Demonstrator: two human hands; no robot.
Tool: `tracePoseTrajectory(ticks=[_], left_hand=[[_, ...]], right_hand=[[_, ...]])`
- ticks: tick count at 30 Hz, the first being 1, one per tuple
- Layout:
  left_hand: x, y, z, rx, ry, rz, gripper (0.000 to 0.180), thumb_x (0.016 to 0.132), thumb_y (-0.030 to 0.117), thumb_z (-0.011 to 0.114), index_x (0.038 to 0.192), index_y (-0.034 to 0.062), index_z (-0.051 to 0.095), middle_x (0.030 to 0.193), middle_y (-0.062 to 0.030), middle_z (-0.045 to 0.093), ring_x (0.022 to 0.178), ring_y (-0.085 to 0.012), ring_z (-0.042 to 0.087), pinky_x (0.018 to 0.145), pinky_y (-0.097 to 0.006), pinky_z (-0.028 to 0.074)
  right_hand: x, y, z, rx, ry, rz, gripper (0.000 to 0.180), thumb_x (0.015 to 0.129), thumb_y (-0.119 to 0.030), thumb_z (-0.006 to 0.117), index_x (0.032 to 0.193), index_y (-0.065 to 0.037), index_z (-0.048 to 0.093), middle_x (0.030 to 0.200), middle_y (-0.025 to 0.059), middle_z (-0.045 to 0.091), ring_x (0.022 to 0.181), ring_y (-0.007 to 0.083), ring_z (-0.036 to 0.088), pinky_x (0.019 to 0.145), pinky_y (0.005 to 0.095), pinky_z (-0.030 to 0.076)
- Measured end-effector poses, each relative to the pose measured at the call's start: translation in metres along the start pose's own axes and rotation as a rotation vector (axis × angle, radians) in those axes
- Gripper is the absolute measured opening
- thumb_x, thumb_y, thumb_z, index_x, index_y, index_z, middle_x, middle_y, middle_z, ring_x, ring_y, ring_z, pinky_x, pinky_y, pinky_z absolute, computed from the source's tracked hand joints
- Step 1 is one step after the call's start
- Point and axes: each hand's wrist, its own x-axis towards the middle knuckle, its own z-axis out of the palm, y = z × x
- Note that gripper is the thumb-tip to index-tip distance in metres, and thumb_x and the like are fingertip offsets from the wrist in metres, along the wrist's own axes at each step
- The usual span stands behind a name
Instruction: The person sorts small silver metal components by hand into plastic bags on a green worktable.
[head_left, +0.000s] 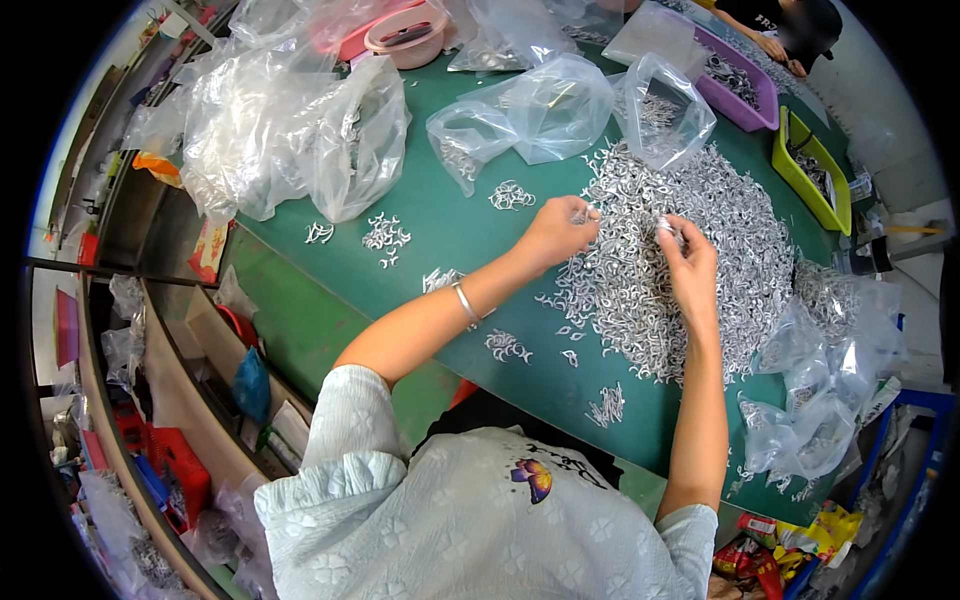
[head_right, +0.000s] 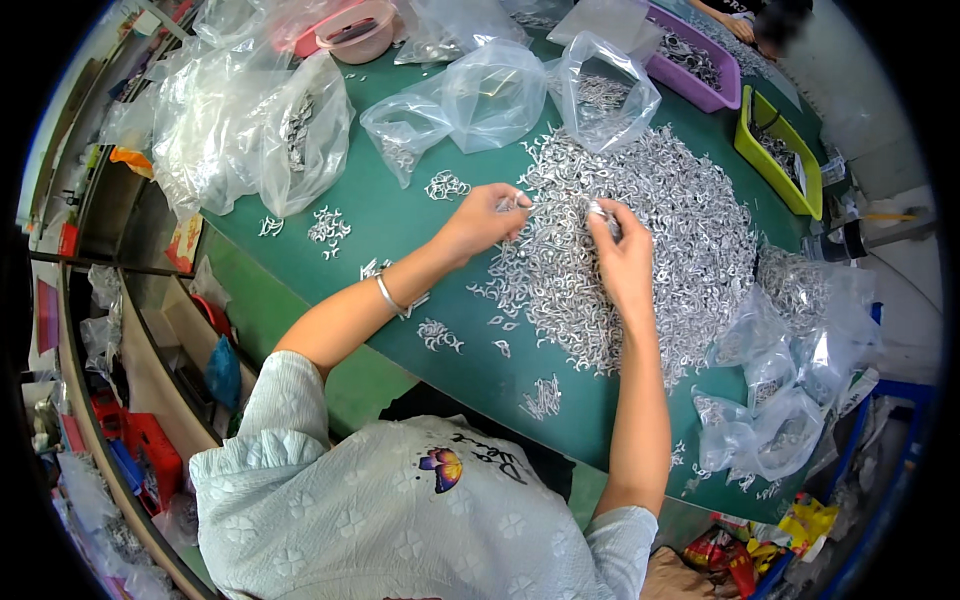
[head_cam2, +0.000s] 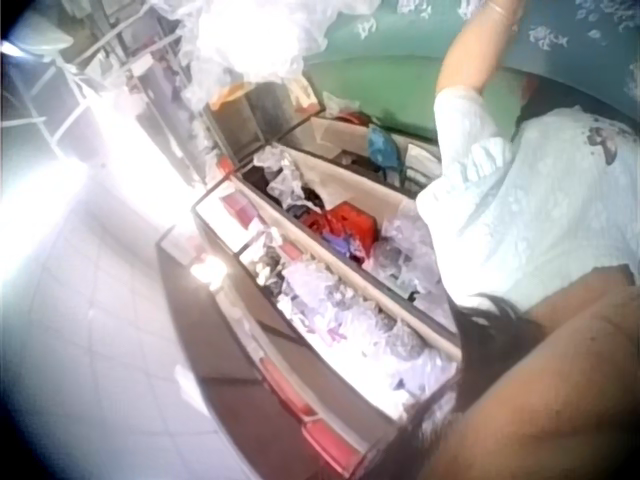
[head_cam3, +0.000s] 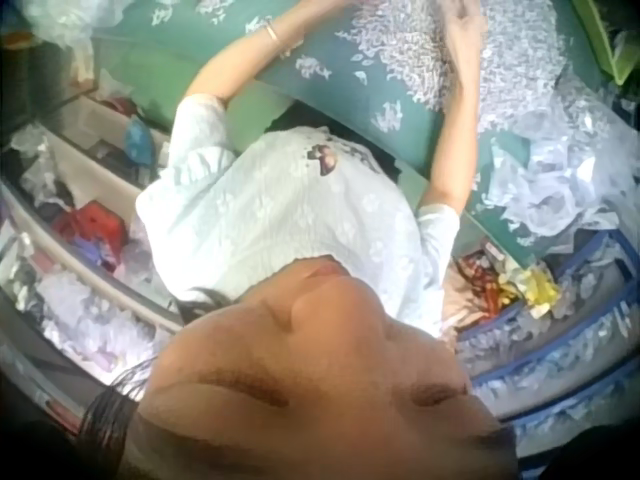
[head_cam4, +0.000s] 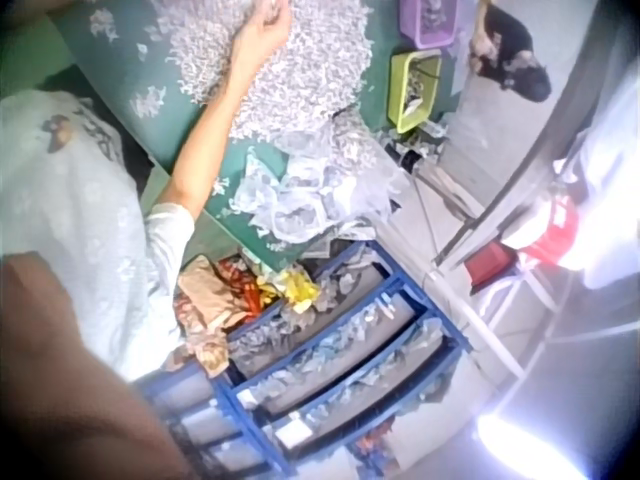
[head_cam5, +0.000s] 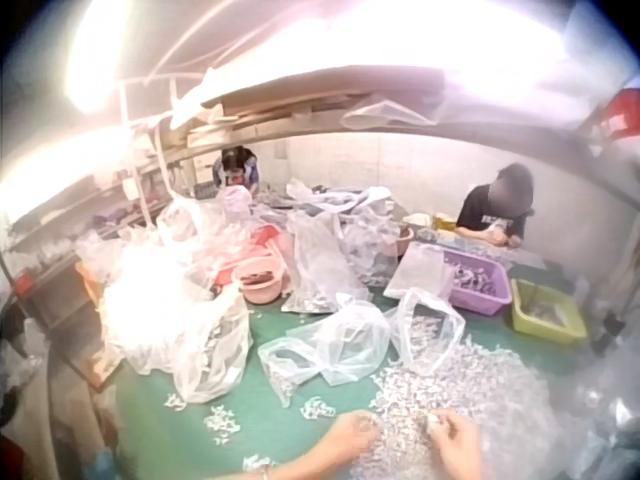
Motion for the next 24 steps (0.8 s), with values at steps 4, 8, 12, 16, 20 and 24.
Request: tracePoseTrajectory(ticks=[4, 8, 12, 16, 20, 24], left_hand=[[0.006, 0.007, 0.017, 0.522, -0.015, 0.135, 0.023, 0.070, 0.021, 0.072, 0.081, 0.0017, 0.063, 0.072, -0.0136, 0.061, 0.075, -0.0260, 0.062, 0.067, -0.038, 0.048], [0.010, 0.004, 0.023, 0.658, -0.029, 0.228, 0.024, 0.066, 0.019, 0.073, 0.081, 0.0026, 0.063, 0.078, -0.0144, 0.063, 0.077, -0.0328, 0.061, 0.070, -0.041, 0.048], [0.011, -0.004, 0.024, 0.635, 0.035, 0.394, 0.023, 0.064, 0.015, 0.072, 0.081, 0.0027, 0.063, 0.078, -0.0147, 0.062, 0.075, -0.0310, 0.061, 0.068, -0.038, 0.048], [0.012, 0.012, 0.017, 0.367, -0.078, 0.089, 0.015, 0.072, 0.012, 0.068, 0.081, 0.0011, 0.063, 0.081, -0.0100, 0.062, 0.075, -0.0217, 0.061, 0.066, -0.033, 0.048], [0.004, 0.014, 0.015, -0.407, -0.172, -0.202, 0.014, 0.081, 0.012, 0.063, 0.086, -0.0011, 0.061, 0.087, -0.0059, 0.060, 0.080, -0.0155, 0.059, 0.070, -0.032, 0.048], [-0.028, 0.014, 0.050, -1.108, -0.292, -0.354, 0.016, 0.083, 0.013, 0.062, 0.094, 0.0019, 0.057, 0.091, -0.0052, 0.058, 0.083, -0.0154, 0.056, 0.077, -0.036, 0.048]], right_hand=[[-0.007, 0.016, -0.019, 0.336, 0.061, 0.034, 0.021, 0.092, -0.014, 0.052, 0.103, 0.003, 0.054, 0.084, 0.0064, 0.060, 0.066, 0.0094, 0.053, 0.060, 0.0220, 0.043], [-0.017, 0.020, -0.036, 0.761, 0.001, 0.188, 0.016, 0.092, -0.014, 0.052, 0.101, -0.002, 0.047, 0.090, 0.0139, 0.063, 0.066, 0.0168, 0.059, 0.063, 0.0255, 0.048], [-0.026, 0.011, -0.038, 0.802, 0.023, 0.243, 0.019, 0.091, -0.015, 0.053, 0.103, -0.003, 0.043, 0.094, 0.0177, 0.064, 0.083, 0.0242, 0.065, 0.073, 0.0283, 0.052], [-0.030, 0.029, -0.043, 0.629, 0.088, 0.108, 0.021, 0.092, -0.015, 0.053, 0.105, -0.001, 0.044, 0.094, 0.0170, 0.064, 0.075, 0.0201, 0.063, 0.067, 0.0275, 0.051], [-0.040, 0.009, -0.042, 0.659, 0.129, 0.188, 0.024, 0.093, -0.014, 0.050, 0.110, 0.002, 0.051, 0.086, 0.0113, 0.062, 0.067, 0.0151, 0.057, 0.066, 0.0269, 0.047], [-0.053, -0.006, -0.021, 0.966, 0.071, 0.219, 0.026, 0.093, -0.016, 0.049, 0.112, 0.002, 0.050, 0.079, 0.0050, 0.053, 0.075, 0.0118, 0.049, 0.070, 0.0257, 0.041]])
